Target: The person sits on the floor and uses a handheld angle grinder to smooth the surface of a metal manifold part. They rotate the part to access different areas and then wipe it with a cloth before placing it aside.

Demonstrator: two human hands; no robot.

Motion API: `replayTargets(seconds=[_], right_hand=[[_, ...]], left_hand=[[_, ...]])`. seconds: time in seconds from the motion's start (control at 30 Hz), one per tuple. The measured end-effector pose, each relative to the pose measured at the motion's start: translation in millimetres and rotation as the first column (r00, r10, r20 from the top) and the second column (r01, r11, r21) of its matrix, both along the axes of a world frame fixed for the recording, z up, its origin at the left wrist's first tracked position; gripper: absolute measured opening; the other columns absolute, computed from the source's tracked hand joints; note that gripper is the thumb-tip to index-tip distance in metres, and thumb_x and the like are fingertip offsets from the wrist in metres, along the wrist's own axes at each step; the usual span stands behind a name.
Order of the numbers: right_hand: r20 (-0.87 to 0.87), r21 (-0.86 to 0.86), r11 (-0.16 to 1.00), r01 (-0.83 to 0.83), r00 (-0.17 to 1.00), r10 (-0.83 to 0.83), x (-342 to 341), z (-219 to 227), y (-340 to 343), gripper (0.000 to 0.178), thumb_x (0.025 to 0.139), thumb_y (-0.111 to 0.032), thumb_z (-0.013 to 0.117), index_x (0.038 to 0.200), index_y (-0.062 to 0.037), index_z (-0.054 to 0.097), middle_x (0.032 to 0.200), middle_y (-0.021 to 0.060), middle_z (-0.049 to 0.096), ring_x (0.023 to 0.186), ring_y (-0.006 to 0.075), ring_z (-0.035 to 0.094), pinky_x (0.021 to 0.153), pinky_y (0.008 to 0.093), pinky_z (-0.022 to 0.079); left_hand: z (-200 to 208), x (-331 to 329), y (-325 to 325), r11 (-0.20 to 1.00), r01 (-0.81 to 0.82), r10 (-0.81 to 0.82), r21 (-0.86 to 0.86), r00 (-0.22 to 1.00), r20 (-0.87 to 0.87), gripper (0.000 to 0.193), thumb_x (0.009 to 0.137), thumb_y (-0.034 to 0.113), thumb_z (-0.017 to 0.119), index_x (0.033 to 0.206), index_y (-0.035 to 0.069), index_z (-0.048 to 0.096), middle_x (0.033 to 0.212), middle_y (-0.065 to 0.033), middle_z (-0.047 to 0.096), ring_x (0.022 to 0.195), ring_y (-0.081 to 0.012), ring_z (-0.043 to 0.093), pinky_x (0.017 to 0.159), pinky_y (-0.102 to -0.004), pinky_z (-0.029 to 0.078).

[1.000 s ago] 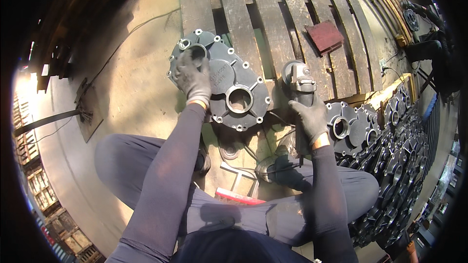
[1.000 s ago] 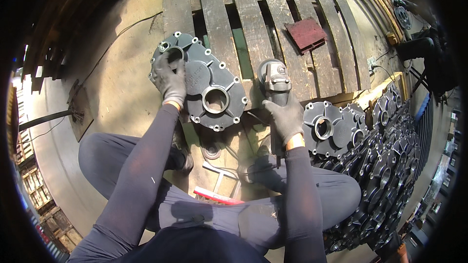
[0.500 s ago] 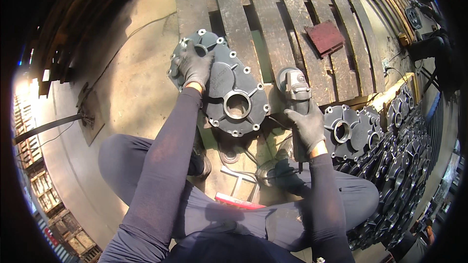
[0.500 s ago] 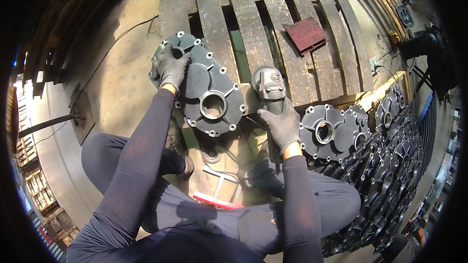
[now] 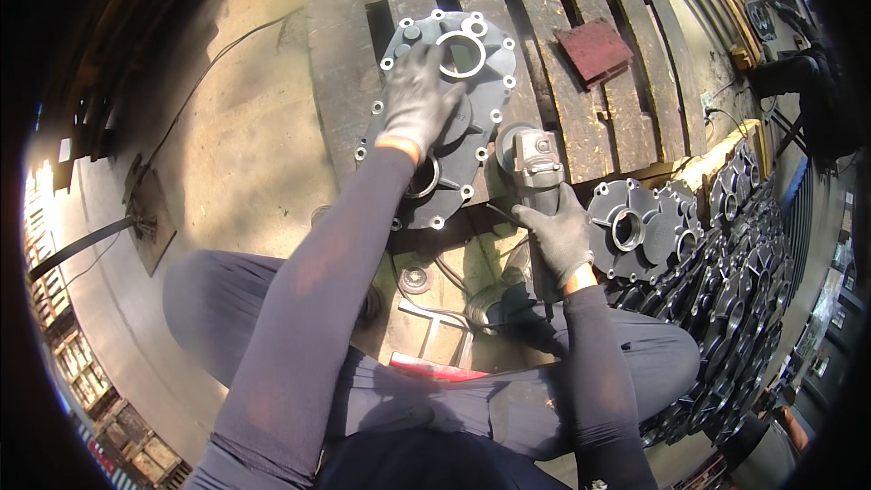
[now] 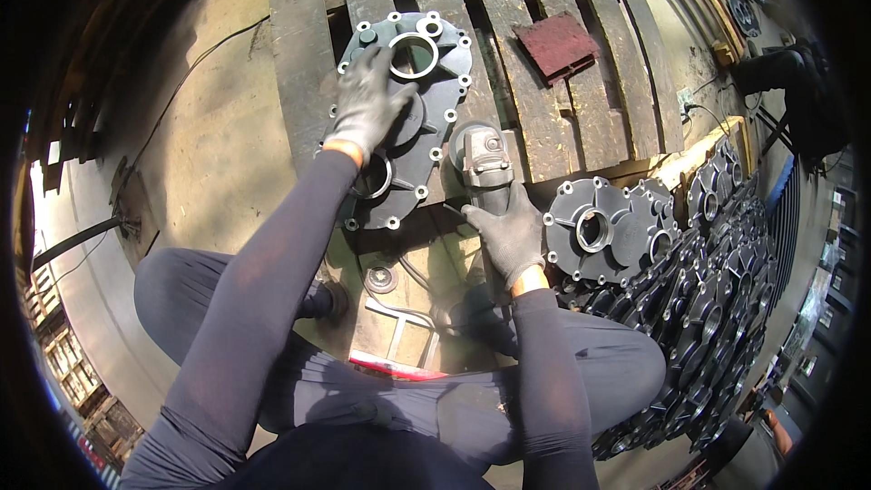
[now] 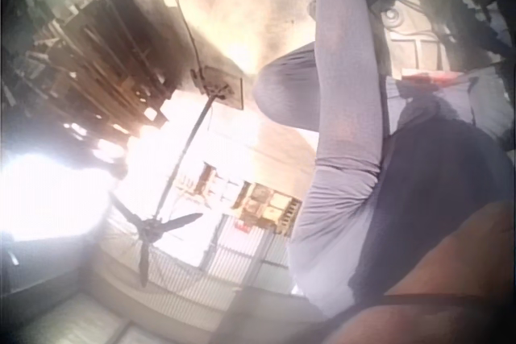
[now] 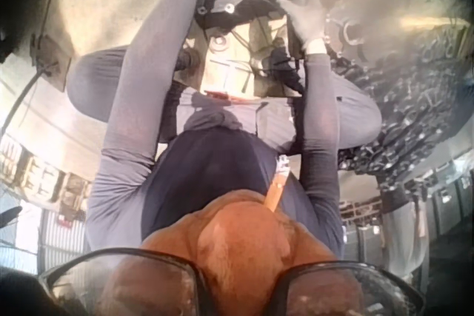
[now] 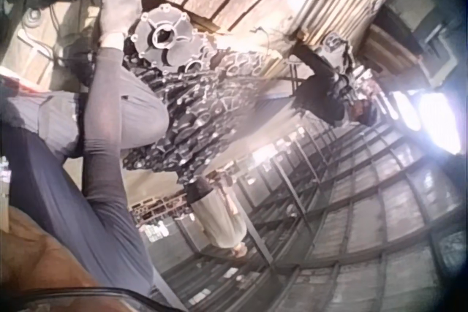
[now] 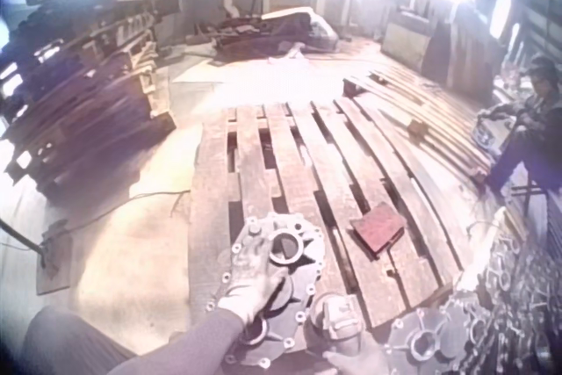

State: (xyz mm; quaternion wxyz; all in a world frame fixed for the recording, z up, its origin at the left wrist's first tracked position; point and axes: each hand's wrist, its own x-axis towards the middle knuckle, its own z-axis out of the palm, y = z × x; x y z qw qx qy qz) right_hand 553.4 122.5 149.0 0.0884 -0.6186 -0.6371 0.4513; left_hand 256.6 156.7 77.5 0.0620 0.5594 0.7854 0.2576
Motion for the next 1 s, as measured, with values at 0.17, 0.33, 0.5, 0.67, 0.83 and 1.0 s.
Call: replayTargets(seconds=[0.17,0.33,0.5,0.67,0.83,1.0], right_hand=[[-0.049,-0.029,0.999,0.018,0.999,-0.02,9,-12,-17,0.061,0.079,-0.033,0.093,0.124,0.0016,0.07,0.113,0.0233,0.081,0.107,0.0365,0.079,0.095,0.0468,0.061],[-0.023,-0.026,0.996,-0.083,0.996,0.083,1,-10,-26,0.062,0.08,-0.034,0.092,0.126,-0.0002,0.068,0.117,0.0254,0.078,0.109,0.0422,0.077,0.098,0.0482,0.059],[0.021,0.008,0.992,-0.122,0.992,0.122,4,-21,-32,0.063,0.081,-0.036,0.091,0.129,-0.0029,0.068,0.121,0.0251,0.078,0.114,0.0443,0.075,0.1,0.0494,0.059],[0.028,0.009,0.993,-0.121,0.992,0.121,10,-23,-33,0.062,0.081,-0.036,0.091,0.127,-0.0015,0.068,0.12,0.025,0.078,0.113,0.0436,0.076,0.1,0.0491,0.059],[0.051,-0.023,0.997,-0.067,0.996,0.068,12,-6,-30,0.059,0.081,-0.034,0.093,0.123,0.0002,0.069,0.115,0.0249,0.079,0.109,0.0411,0.077,0.097,0.0485,0.059],[-0.005,-0.02,0.996,-0.083,0.997,0.083,6,-7,-31,0.061,0.081,-0.035,0.092,0.126,-0.0017,0.068,0.118,0.0245,0.079,0.111,0.0416,0.077,0.098,0.0481,0.059]], left_hand=[[-18,13,-83,0.964,-0.235,0.224,-0.122,0.969,-0.1,0.068,0.098,0.047,0.077,0.15,0.006,0.062,0.157,-0.0221,0.058,0.14,-0.0436,0.06,0.116,-0.0584,0.046],[-40,5,-104,0.968,-0.229,0.209,-0.106,0.963,-0.172,0.071,0.103,0.052,0.068,0.157,0.007,0.059,0.162,-0.0234,0.055,0.144,-0.0476,0.056,0.123,-0.0588,0.041],[-40,10,-103,0.966,-0.227,0.216,-0.127,0.972,-0.093,0.071,0.101,0.052,0.069,0.154,0.006,0.061,0.162,-0.0219,0.054,0.149,-0.0464,0.05,0.125,-0.0581,0.038],[-40,11,-101,0.968,-0.221,0.217,-0.115,0.975,-0.051,0.07,0.1,0.05,0.07,0.152,0.004,0.063,0.161,-0.0212,0.054,0.149,-0.0458,0.05,0.125,-0.0581,0.038],[-41,6,-105,0.967,-0.221,0.215,-0.125,0.975,-0.055,0.07,0.1,0.05,0.071,0.153,0.004,0.062,0.161,-0.0209,0.055,0.149,-0.0455,0.05,0.125,-0.0579,0.038],[-42,8,-105,0.965,-0.231,0.222,-0.127,0.972,-0.08,0.07,0.1,0.051,0.07,0.154,0.006,0.062,0.162,-0.0195,0.054,0.149,-0.0459,0.05,0.127,-0.0572,0.036]])
